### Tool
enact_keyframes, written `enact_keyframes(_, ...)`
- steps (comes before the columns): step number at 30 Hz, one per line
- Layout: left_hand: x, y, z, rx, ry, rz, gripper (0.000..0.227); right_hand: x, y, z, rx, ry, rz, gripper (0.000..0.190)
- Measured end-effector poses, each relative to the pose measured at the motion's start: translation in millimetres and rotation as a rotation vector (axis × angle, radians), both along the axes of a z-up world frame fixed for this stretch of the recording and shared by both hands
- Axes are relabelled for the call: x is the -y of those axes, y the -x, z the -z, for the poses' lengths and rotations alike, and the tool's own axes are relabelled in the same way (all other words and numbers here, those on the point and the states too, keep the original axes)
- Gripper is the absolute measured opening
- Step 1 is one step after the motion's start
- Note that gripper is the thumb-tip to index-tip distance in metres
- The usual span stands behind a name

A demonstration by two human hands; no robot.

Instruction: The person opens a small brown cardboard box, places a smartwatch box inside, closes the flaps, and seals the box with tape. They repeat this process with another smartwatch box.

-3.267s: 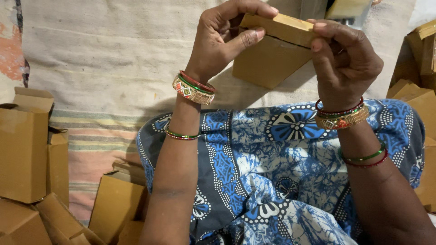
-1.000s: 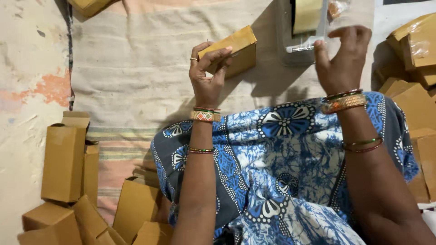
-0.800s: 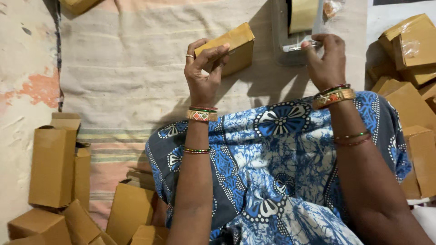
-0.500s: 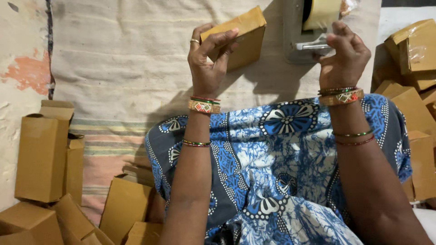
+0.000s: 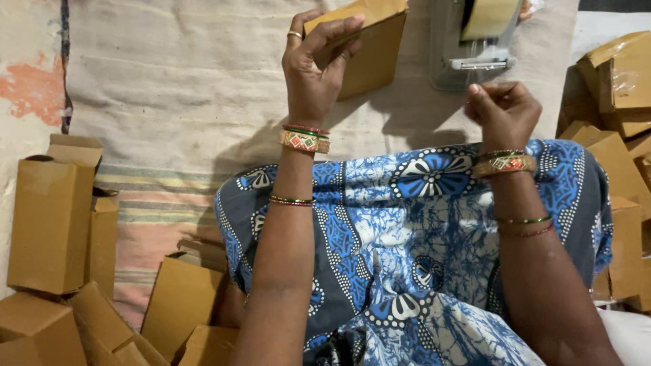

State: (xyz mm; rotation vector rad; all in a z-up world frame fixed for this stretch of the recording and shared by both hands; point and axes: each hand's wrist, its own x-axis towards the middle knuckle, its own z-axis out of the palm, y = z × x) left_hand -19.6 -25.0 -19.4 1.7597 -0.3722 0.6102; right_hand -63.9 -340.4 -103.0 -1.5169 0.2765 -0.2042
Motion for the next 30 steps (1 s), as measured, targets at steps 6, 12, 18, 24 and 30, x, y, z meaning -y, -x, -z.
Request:
enact_keyframes(6,-1,-8,-5,0.025,-0.027,-0.062,0.035,42,1,-32,-0.114,1.085,0.007,0.021)
enact_keyframes(12,-7,-23,-10,0.164,-0.017,0.090,0.029,-3,3,-119,0.267,0.394,-0.457,0.013)
enact_keyframes(18,-16,-29,14,-0.055,0.089,0.128,0.029,-76,-39,-166,0.769,1.003,-0.606,0.013)
enact_keyframes(24,-21,-36,28,-0.057,-0.009,0.040,0.027,-114,-76,-158,1.024,1.252,-0.540,0.006)
enact_keyframes(30,-25,-30,14,0.117,-0.144,0.006,0.031,-122,-79,-152,1.122,1.479,-0.336,0.010)
